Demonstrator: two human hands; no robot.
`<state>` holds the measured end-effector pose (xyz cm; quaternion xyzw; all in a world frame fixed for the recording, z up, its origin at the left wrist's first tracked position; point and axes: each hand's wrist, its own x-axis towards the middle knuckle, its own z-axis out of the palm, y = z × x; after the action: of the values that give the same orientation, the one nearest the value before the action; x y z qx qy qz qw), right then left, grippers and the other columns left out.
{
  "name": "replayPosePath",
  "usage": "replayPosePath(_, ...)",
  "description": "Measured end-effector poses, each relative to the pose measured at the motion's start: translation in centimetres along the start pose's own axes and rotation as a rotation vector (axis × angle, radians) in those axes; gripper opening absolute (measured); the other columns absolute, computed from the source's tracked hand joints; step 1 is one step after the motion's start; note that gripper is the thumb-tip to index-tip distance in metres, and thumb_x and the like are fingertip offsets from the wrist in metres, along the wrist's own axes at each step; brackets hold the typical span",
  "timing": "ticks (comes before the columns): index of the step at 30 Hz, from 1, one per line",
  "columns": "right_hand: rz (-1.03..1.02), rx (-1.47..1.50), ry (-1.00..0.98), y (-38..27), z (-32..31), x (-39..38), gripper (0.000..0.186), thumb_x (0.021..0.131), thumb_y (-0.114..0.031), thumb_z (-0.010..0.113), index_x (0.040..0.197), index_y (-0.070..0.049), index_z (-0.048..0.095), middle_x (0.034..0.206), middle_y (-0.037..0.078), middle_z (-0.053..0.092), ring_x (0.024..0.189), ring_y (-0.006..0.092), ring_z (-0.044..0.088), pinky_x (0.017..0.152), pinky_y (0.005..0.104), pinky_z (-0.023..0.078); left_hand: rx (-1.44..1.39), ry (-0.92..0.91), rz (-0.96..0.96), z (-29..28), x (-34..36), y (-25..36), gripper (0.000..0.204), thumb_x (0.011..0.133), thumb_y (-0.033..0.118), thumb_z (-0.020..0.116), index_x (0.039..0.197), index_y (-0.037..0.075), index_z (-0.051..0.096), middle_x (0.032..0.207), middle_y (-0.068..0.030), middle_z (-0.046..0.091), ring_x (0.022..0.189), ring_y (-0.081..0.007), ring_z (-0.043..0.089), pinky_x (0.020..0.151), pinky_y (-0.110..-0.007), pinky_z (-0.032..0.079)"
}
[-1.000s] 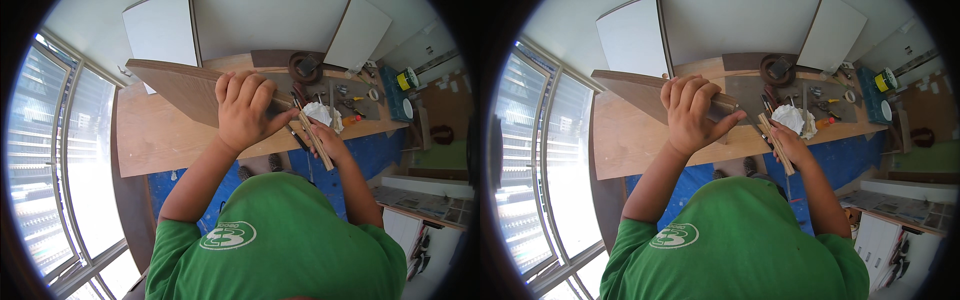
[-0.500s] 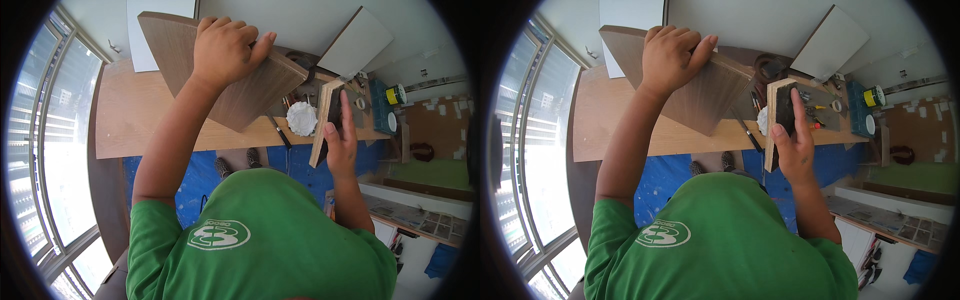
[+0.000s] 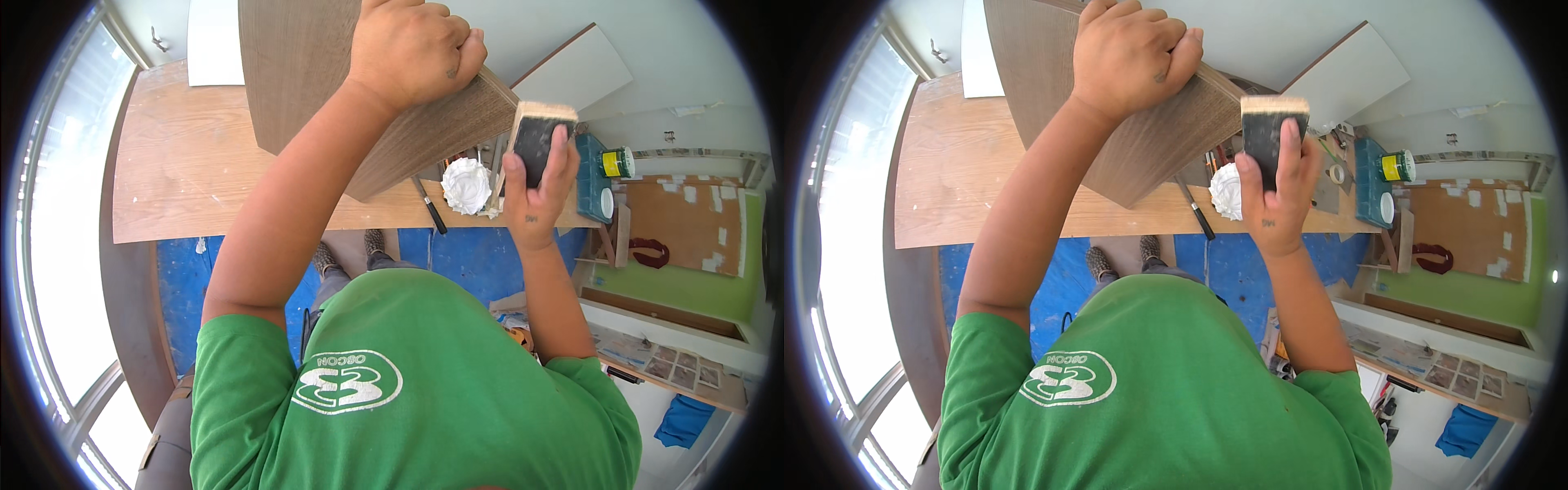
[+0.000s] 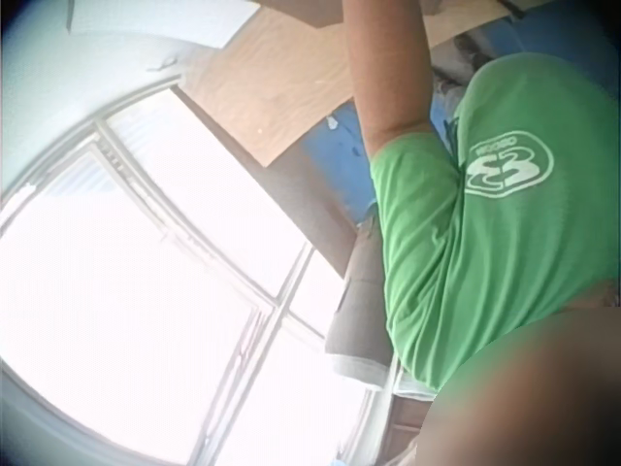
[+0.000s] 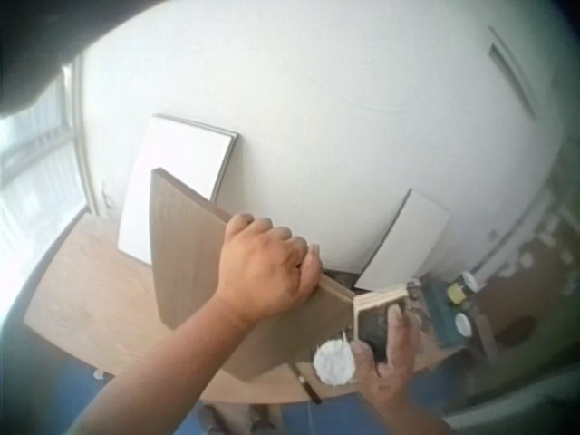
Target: The person wipes a rectangular wood panel with a white cloth, then sands the edges of the panel with a sanding block. The person handles the panel and sanding block by hand, working on a workbench in a workshop.
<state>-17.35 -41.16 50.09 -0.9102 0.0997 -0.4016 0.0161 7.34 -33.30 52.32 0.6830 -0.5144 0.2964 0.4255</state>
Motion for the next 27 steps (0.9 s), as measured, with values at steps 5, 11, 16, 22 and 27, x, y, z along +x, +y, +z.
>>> replayPosePath(5, 0.116, 0.169, 0.135, 1.4, 0.1, 4.2, 0.071, 0.098, -0.013, 0.073, 0.159, 0.001, 0.038, 0.126, 0.016, 0.055, 0.113, 0.0281, 0.053, 0.095, 0.0392, 0.048, 0.004, 0.007, 0.011, 0.3, 0.2, 0.0, 0.034, 0.089, 0.029, 0.065, 0.06, 0.012, 0.067, 0.065, -0.0069, 0.066, 0.068, -0.028, 0.062, 0.079, -0.045, 0.044)
replayPosePath(11, 0.019, 0.038, -0.054, -1.7, -2.1, 0.6, 0.072, 0.099, -0.014, 0.072, 0.16, 0.001, 0.037, 0.129, 0.018, 0.055, 0.112, 0.0296, 0.055, 0.096, 0.0412, 0.049, -0.011, -0.022, 0.003, 0.3, 0.1, -0.3, 0.034, 0.089, 0.029, 0.064, 0.06, 0.012, 0.068, 0.065, -0.0068, 0.066, 0.068, -0.0271, 0.061, 0.08, -0.044, 0.043)
replayPosePath(16, 0.11, 0.02, -0.01, -0.2, -0.6, 3.6, 0.071, 0.102, -0.018, 0.069, 0.161, 0.0, 0.035, 0.127, 0.017, 0.06, 0.113, 0.0261, 0.057, 0.1, 0.0377, 0.049, -0.012, -0.011, -0.001, 0.3, 0.1, -0.2, 0.034, 0.089, 0.03, 0.063, 0.061, 0.012, 0.068, 0.064, -0.0059, 0.065, 0.068, -0.0263, 0.061, 0.08, -0.044, 0.042)
replayPosePath(22, 0.632, 0.604, 0.037, 1.4, -1.9, 7.4, 0.069, 0.106, -0.016, 0.063, 0.164, -0.001, 0.03, 0.129, 0.01, 0.064, 0.11, 0.0115, 0.06, 0.101, 0.0282, 0.049, 0.015, -0.02, 0.004, -0.3, 0.0, 0.0, 0.034, 0.089, 0.03, 0.063, 0.06, 0.013, 0.067, 0.064, -0.0056, 0.065, 0.067, -0.0261, 0.061, 0.08, -0.044, 0.042)
replayPosePath(27, 0.766, 0.747, -0.071, 0.7, -2.2, 5.3, 0.07, 0.103, -0.014, 0.064, 0.163, 0.001, 0.03, 0.135, 0.011, 0.062, 0.114, 0.0133, 0.06, 0.101, 0.0296, 0.049, 0.01, -0.038, 0.008, -0.6, 0.0, 0.0, 0.035, 0.089, 0.029, 0.063, 0.059, 0.012, 0.066, 0.063, -0.0057, 0.064, 0.066, -0.0258, 0.061, 0.079, -0.044, 0.042)
